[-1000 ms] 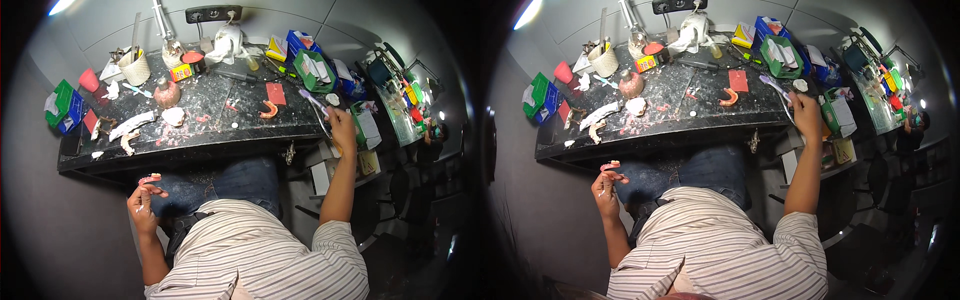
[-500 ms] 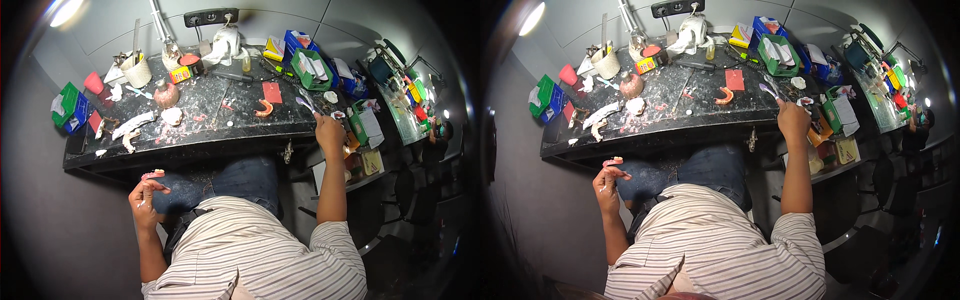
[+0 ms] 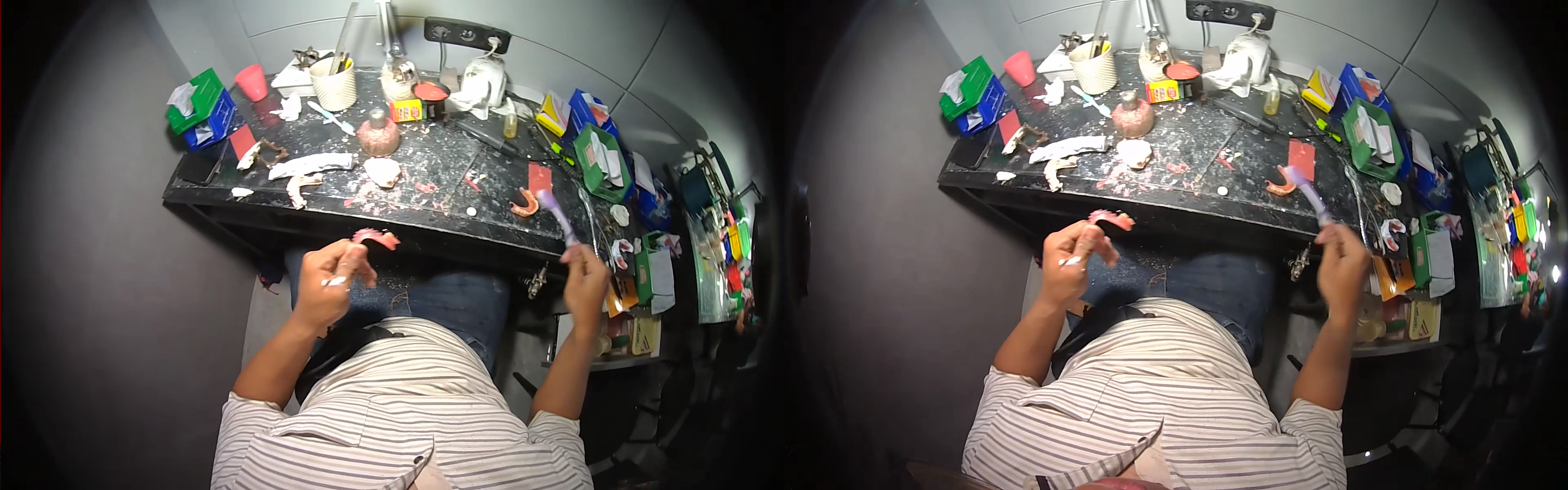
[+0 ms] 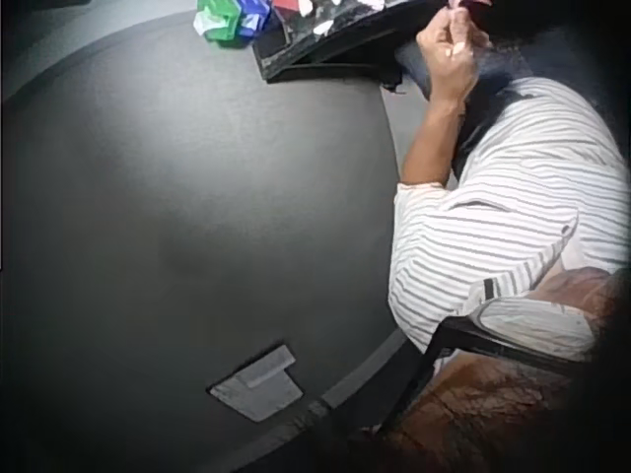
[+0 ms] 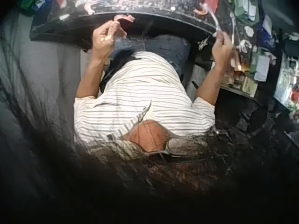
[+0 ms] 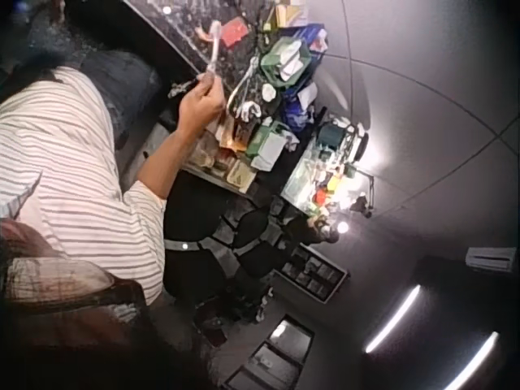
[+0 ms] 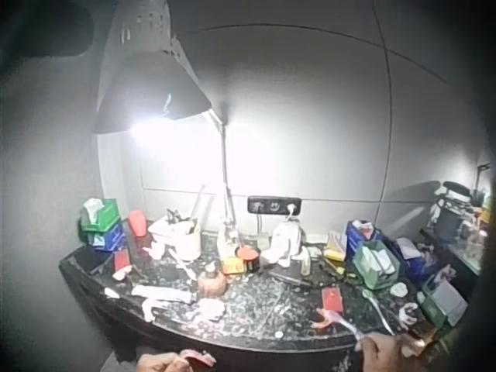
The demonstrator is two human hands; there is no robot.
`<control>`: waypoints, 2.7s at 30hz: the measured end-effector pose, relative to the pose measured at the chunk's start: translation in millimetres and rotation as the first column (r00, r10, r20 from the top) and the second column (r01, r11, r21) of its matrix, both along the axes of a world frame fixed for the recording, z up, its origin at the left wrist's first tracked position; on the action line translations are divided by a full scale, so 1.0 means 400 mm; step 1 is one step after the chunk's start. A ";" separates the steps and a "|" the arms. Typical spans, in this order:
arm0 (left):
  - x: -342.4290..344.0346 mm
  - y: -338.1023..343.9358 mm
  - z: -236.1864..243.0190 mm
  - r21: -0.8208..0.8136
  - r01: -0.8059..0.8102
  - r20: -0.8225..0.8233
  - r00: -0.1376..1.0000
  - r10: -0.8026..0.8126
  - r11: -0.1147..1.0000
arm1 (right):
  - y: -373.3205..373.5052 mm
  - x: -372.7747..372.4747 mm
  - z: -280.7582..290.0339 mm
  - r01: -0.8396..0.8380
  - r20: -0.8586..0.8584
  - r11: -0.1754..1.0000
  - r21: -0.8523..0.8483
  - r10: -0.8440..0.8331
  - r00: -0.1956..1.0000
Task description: The person removes plaster from a dental model using pliers, brushes the denture with a toothbrush, scrapes around the teeth using a metal tool, and wipes it with a tissue.
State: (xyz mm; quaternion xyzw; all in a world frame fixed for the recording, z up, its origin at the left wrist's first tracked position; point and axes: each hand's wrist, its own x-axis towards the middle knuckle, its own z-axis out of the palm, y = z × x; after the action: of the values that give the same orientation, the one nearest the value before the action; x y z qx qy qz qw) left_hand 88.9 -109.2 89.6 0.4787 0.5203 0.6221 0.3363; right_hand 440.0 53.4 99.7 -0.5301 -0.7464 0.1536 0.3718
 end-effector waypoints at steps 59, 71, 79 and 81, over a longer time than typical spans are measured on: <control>0.016 0.040 -0.029 0.616 -0.050 -0.371 0.862 0.345 0.786 | -0.188 -0.247 0.041 -0.573 -0.169 0.787 0.227 0.611 0.773; 0.004 0.030 0.003 0.603 0.195 -0.631 0.709 0.314 0.773 | -0.157 -0.194 0.064 -0.450 -0.108 0.887 0.103 0.460 0.881; -0.081 0.026 0.038 0.487 0.403 -0.870 0.299 0.391 0.775 | -0.125 -0.187 0.075 -0.522 0.071 0.843 0.126 0.517 0.853; -0.086 0.025 0.044 0.480 0.455 -0.877 0.259 0.404 0.750 | -0.146 -0.188 0.088 -0.678 0.134 0.726 0.115 0.665 0.735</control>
State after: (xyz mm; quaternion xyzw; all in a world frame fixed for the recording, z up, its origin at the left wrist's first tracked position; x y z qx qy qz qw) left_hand 54.6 -99.1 107.0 0.8466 0.3462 0.3283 -0.2356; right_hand 364.7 -5.0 135.1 -0.1994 -0.9120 0.1965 0.2998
